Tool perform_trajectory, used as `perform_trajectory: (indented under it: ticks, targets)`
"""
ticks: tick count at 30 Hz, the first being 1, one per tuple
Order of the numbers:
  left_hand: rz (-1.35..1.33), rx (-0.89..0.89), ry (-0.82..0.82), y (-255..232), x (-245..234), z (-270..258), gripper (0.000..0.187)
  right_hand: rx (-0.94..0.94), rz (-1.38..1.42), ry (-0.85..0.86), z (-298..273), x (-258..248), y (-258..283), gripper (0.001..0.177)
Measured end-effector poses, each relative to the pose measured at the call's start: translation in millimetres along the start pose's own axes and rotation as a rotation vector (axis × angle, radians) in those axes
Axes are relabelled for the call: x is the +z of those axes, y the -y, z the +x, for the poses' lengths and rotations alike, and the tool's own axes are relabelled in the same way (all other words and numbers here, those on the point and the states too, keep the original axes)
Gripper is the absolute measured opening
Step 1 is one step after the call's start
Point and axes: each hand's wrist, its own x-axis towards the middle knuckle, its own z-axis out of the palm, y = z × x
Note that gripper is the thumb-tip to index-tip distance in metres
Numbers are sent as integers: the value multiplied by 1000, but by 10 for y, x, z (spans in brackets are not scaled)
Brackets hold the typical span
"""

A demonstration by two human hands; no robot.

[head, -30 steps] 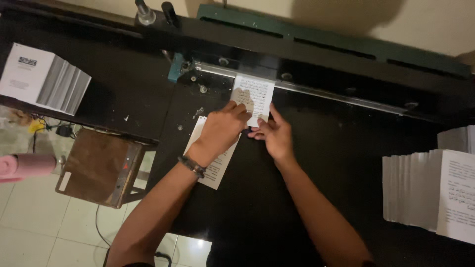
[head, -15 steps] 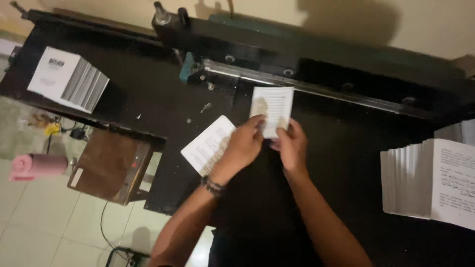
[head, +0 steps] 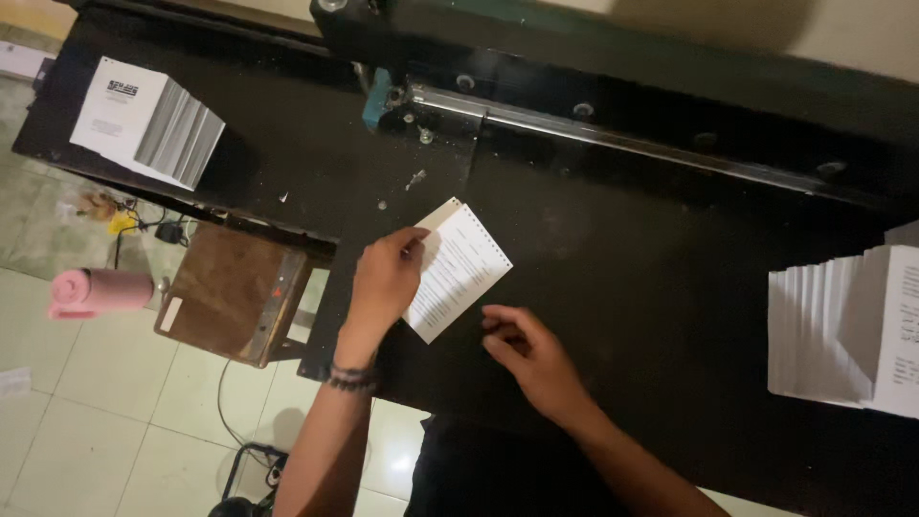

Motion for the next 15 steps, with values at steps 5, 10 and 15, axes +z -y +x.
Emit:
perform_trajectory:
  ticks: [5,10,15]
  targets:
    - [283,336,-210,366,199,234,36,130,390,24,-78,140,71,77]
    - [390,303,-191,386,298,108,43,61,693,128,71,382,266,93]
    - [327,43,-257,533,241,61,39,104,745,59,397,633,266,92]
